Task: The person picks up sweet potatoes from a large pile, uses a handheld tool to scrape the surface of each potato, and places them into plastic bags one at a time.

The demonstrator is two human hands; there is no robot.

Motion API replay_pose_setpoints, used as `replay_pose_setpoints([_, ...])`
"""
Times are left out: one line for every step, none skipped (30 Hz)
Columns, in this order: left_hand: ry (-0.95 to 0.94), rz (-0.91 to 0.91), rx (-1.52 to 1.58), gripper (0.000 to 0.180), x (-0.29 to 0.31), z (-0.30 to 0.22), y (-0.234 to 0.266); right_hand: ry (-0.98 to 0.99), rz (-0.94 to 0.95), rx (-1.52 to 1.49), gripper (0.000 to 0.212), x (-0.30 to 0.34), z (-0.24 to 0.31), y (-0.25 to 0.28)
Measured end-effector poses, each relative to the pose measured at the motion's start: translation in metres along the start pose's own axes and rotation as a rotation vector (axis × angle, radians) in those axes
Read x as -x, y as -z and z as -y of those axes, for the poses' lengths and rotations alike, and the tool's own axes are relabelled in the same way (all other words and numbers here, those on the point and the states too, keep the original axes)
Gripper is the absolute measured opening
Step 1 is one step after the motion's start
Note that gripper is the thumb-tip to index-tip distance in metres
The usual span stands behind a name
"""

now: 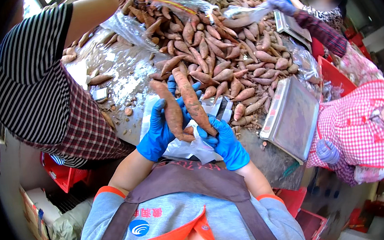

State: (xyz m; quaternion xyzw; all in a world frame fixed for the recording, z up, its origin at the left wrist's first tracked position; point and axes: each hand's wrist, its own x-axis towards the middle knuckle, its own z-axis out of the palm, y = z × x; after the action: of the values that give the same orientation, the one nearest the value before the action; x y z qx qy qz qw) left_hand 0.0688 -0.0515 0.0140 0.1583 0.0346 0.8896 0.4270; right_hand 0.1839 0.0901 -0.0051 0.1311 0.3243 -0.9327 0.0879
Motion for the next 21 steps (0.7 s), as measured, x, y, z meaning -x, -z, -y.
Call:
replay_pose_setpoints([0.132, 0.001, 0.093, 0.085, 0.006, -0.003, 0.003, 0.009, -0.052, 0.053, 0.041, 0.002, -0.001, -0.002])
replay_pose_setpoints([0.051, -0.035, 0.002, 0.086, 0.009, 0.000, -0.002, 0.021, -0.017, 0.172, 0.046, 0.002, -0.002, -0.002])
replay_pose_setpoints([0.057, -0.021, -0.026, 0.085, 0.013, -0.001, -0.002, 0.022, -0.011, 0.204, 0.046, 0.000, -0.005, 0.000])
replay_pose_setpoints([0.061, -0.007, -0.054, 0.084, 0.017, -0.002, -0.001, 0.021, -0.001, 0.238, 0.046, -0.003, -0.007, 0.002])
replay_pose_setpoints([0.088, -0.004, -0.110, 0.079, 0.018, -0.006, 0.003, 0.015, -0.008, 0.267, 0.045, -0.004, -0.010, -0.002])
replay_pose_setpoints([0.109, -0.051, -0.149, 0.075, 0.026, -0.013, -0.004, 0.005, -0.007, 0.294, 0.044, -0.006, -0.014, -0.006])
replay_pose_setpoints([0.124, -0.081, -0.172, 0.074, 0.034, -0.016, -0.001, -0.026, -0.016, 0.328, 0.044, -0.008, -0.019, -0.001])
replay_pose_setpoints([0.119, -0.127, -0.204, 0.072, 0.047, -0.023, 0.001, -0.128, -0.022, 0.337, 0.045, -0.008, -0.020, 0.000])
replay_pose_setpoints([0.152, -0.223, -0.215, 0.069, 0.064, -0.024, 0.013, -0.106, -0.041, 0.352, 0.040, -0.013, -0.029, 0.001])
replay_pose_setpoints([0.104, -0.259, -0.291, 0.068, 0.079, -0.029, 0.006, -0.127, -0.070, 0.284, 0.037, -0.013, -0.035, 0.003])
replay_pose_setpoints([0.059, -0.305, -0.372, 0.067, 0.094, -0.033, 0.000, -0.140, -0.217, 0.366, 0.041, -0.012, -0.041, -0.010])
replay_pose_setpoints([-0.034, -0.253, -0.409, 0.068, 0.108, -0.039, -0.002, -0.068, -0.149, 0.417, 0.039, -0.011, -0.049, -0.010])
replay_pose_setpoints([-0.088, -0.263, -0.393, 0.070, 0.126, -0.045, -0.002, -0.137, 0.022, 0.488, 0.039, -0.010, -0.041, 0.003])
replay_pose_setpoints([-0.139, -0.268, -0.372, 0.071, 0.149, -0.053, -0.002, -0.167, 0.071, 0.531, 0.038, -0.013, -0.044, 0.000])
replay_pose_setpoints([-0.172, -0.309, -0.368, 0.076, 0.175, -0.060, -0.002, -0.185, 0.074, 0.535, 0.038, -0.015, -0.045, -0.001])
replay_pose_setpoints([-0.227, -0.431, -0.322, 0.078, 0.201, -0.064, -0.005, -0.199, 0.071, 0.537, 0.038, -0.017, -0.046, -0.001])
replay_pose_setpoints([-0.296, -0.478, -0.178, 0.069, 0.232, -0.061, -0.004, -0.221, 0.079, 0.538, 0.037, -0.020, -0.049, 0.002])
replay_pose_setpoints([-0.342, -0.474, -0.072, 0.071, 0.264, -0.059, 0.003, -0.237, 0.081, 0.537, 0.037, -0.022, -0.050, 0.005])
replay_pose_setpoints([-0.495, -0.559, -0.051, 0.073, 0.289, -0.053, 0.007, -0.246, 0.075, 0.538, 0.037, -0.024, -0.050, 0.009])
replay_pose_setpoints([-0.575, -0.652, -0.069, 0.074, 0.316, -0.047, 0.016, -0.252, 0.083, 0.524, 0.037, -0.026, -0.049, 0.012])
replay_pose_setpoints([-0.634, -0.797, -0.120, 0.076, 0.341, -0.040, 0.032, -0.251, 0.085, 0.508, 0.037, -0.028, -0.048, 0.016])
